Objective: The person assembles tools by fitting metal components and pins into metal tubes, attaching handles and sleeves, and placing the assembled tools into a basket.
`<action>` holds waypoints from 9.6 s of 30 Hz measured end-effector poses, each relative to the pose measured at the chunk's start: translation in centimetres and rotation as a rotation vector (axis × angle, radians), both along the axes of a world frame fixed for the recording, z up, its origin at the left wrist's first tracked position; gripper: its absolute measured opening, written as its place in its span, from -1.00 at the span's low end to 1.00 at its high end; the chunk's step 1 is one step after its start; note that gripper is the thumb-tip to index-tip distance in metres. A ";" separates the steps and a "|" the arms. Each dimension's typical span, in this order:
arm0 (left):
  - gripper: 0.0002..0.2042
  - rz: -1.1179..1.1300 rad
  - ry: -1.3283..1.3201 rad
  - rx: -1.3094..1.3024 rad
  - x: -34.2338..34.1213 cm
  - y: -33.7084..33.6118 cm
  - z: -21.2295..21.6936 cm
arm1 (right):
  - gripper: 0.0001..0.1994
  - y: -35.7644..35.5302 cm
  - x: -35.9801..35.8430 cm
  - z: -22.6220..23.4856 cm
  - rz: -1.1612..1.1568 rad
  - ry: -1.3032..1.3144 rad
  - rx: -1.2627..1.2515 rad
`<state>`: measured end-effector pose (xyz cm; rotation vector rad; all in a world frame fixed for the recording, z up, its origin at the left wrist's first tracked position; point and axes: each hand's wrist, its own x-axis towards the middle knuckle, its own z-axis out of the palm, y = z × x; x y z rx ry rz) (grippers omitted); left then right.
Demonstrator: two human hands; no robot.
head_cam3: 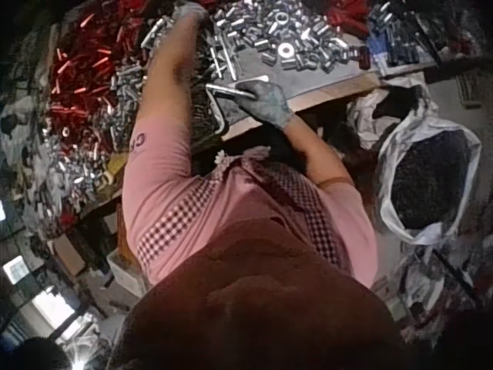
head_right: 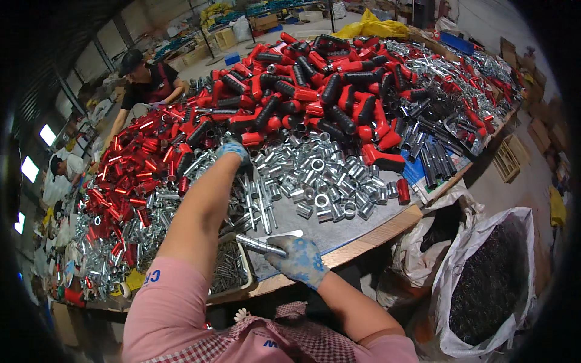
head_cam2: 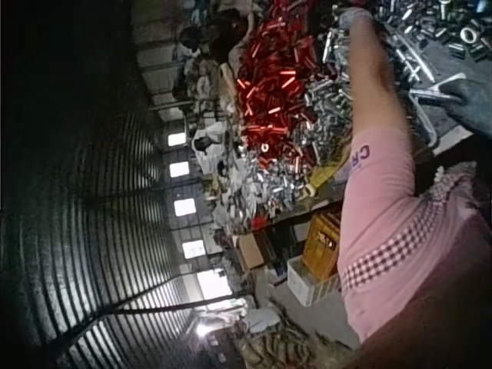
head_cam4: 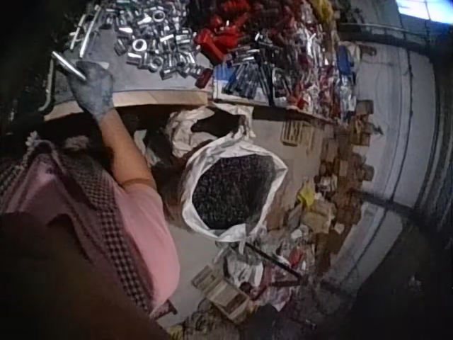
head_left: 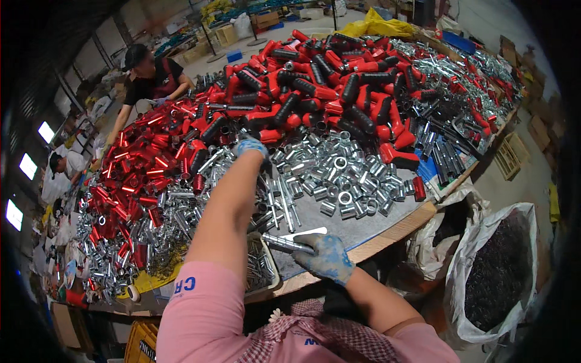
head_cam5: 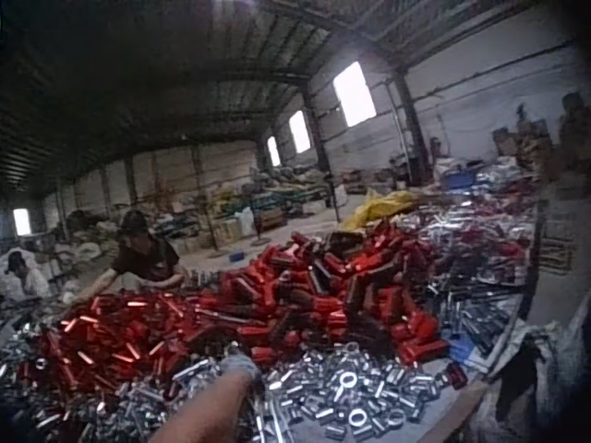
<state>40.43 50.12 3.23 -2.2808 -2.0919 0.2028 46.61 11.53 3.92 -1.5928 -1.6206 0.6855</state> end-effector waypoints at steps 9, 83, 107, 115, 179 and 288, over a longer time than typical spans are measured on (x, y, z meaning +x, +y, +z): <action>-0.69 -0.271 -0.760 -0.056 -7.6 0.4 6.8 | -0.60 -0.5 0.0 0.3 -0.037 0.018 -0.016; -0.79 -0.366 -1.339 -0.556 -24.8 -42.7 6.8 | -0.64 -9.5 -8.9 5.9 0.427 0.442 -0.724; -0.84 -0.943 -1.271 -0.217 -26.3 -42.9 4.8 | -0.58 -9.9 -9.4 5.6 0.447 0.302 -0.646; -0.80 -0.966 -0.760 -0.198 -25.5 -43.9 6.5 | -0.61 -10.3 -10.0 6.1 0.515 -0.108 -0.360; -0.65 -0.707 -0.851 -0.793 -29.1 -40.8 10.1 | -0.32 -8.8 -10.8 7.4 0.702 -0.222 -0.367; -0.79 0.316 -1.801 -0.514 -30.3 -42.0 5.1 | -0.64 18.3 -12.5 9.1 0.235 -0.096 0.110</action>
